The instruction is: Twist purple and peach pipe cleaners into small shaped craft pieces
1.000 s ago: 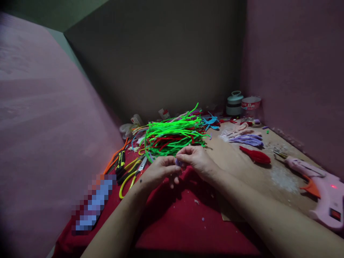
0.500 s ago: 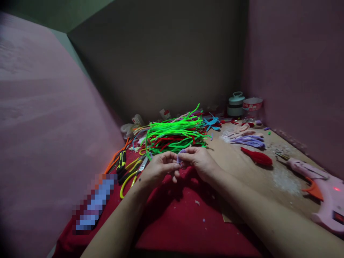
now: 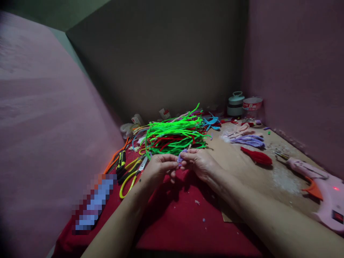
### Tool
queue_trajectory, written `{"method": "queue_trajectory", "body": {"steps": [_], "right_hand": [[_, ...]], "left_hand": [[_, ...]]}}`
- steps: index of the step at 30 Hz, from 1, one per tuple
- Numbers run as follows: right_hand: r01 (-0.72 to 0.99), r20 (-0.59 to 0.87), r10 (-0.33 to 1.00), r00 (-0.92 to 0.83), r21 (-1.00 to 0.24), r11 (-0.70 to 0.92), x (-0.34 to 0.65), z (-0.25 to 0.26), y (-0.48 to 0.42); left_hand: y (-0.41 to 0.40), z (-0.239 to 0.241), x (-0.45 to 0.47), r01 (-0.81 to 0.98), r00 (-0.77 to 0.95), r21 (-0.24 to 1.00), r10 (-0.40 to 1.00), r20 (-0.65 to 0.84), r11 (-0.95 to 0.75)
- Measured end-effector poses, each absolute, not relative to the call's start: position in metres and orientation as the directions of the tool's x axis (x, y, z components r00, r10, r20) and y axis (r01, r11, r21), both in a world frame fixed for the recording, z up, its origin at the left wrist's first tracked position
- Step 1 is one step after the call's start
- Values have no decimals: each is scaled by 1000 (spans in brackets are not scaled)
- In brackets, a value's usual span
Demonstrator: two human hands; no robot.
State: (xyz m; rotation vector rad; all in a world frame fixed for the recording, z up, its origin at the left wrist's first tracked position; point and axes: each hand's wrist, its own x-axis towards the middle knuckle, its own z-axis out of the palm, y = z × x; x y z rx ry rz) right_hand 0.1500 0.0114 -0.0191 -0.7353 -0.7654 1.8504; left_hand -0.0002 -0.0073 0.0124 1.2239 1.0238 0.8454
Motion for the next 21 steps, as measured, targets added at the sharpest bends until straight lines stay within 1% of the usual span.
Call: {"method": "queue_trajectory", "body": {"steps": [3,7,11,13,18,21], "right_hand": [[-556,-152,923,-355,-759,-339,150,-19,11],[-555,-137,919,-369,-761,-336,150,-18,11],[-530,-91,944,-316,-808,-256,149,-17,11],[-521,-85,959,-272,-824,-221,149,-16,10],[-520,-17,960,-281,-837,-167,150,-18,10],[-505,-44,964,-261,-845,-175,151,-16,11]], "left_hand": [[-8,11,2,-3,315,982,932,-178,188],[-7,11,0,-50,354,974,916,-189,220],[-6,12,-2,-56,395,977,903,-168,206],[-6,11,-2,-37,409,985,902,-141,171],[-6,12,-1,58,322,993,939,-119,106],[-6,15,0,75,287,992,951,-117,99]]}}
